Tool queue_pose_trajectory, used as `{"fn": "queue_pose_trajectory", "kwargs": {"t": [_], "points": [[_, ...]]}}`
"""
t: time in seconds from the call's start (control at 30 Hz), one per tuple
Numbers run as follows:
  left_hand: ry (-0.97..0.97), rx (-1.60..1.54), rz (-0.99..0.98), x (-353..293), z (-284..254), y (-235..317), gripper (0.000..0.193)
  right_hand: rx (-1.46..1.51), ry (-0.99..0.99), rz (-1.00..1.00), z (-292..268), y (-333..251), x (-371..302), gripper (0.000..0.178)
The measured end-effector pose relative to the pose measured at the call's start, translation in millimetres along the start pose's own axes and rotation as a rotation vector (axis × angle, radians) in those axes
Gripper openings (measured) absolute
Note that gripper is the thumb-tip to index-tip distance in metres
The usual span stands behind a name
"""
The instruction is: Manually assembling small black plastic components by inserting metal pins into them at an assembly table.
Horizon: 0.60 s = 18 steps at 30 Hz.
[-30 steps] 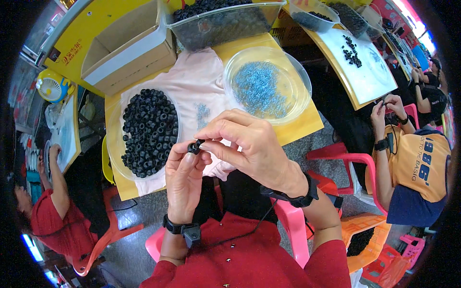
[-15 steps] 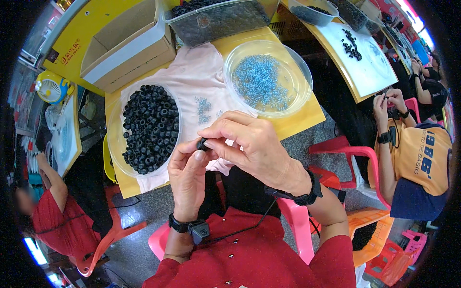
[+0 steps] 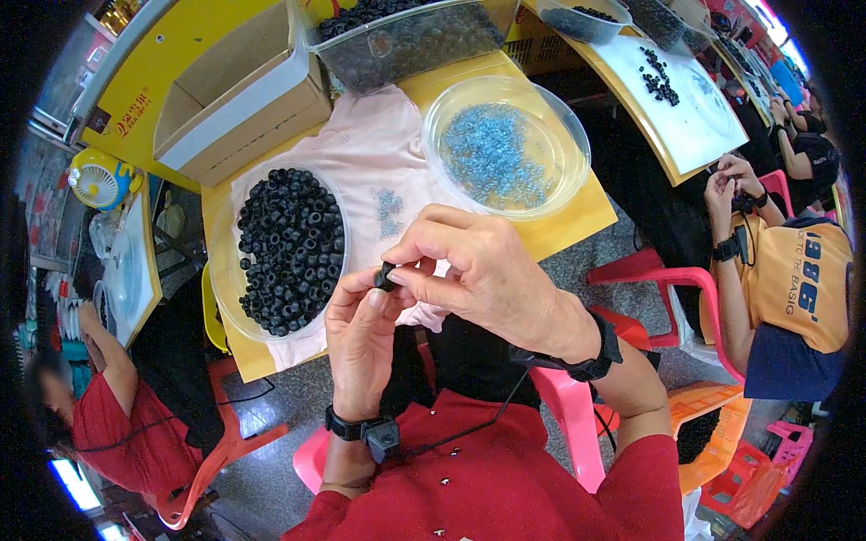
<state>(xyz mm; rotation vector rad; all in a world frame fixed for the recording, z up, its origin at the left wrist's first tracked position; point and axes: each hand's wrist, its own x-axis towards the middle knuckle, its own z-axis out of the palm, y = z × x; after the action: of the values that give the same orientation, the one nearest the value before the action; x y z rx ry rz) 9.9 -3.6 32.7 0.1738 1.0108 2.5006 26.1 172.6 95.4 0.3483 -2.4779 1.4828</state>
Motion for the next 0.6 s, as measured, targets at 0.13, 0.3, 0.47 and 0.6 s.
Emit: {"fn": "queue_pose_trajectory", "kwargs": {"t": [0.13,0.3,0.47,0.6], "points": [[-0.004,-0.062,-0.034,0.8,-6.4,-3.1,0.017,-0.140,-0.014,-0.136,0.5,2.3,2.3,0.017],[0.025,-0.066,-0.082,3.9,-12.8,-10.5,0.015,-0.209,-0.011,-0.180,7.0,8.4,-1.1,0.019],[0.082,-0.123,-0.147,3.1,-17.3,-21.1,0.014,-0.207,-0.004,-0.121,12.6,20.2,-8.1,0.018],[0.068,-0.129,-0.173,6.1,-18.7,-20.8,0.014,-0.107,0.024,-0.024,13.9,22.1,-5.5,0.012]]}}
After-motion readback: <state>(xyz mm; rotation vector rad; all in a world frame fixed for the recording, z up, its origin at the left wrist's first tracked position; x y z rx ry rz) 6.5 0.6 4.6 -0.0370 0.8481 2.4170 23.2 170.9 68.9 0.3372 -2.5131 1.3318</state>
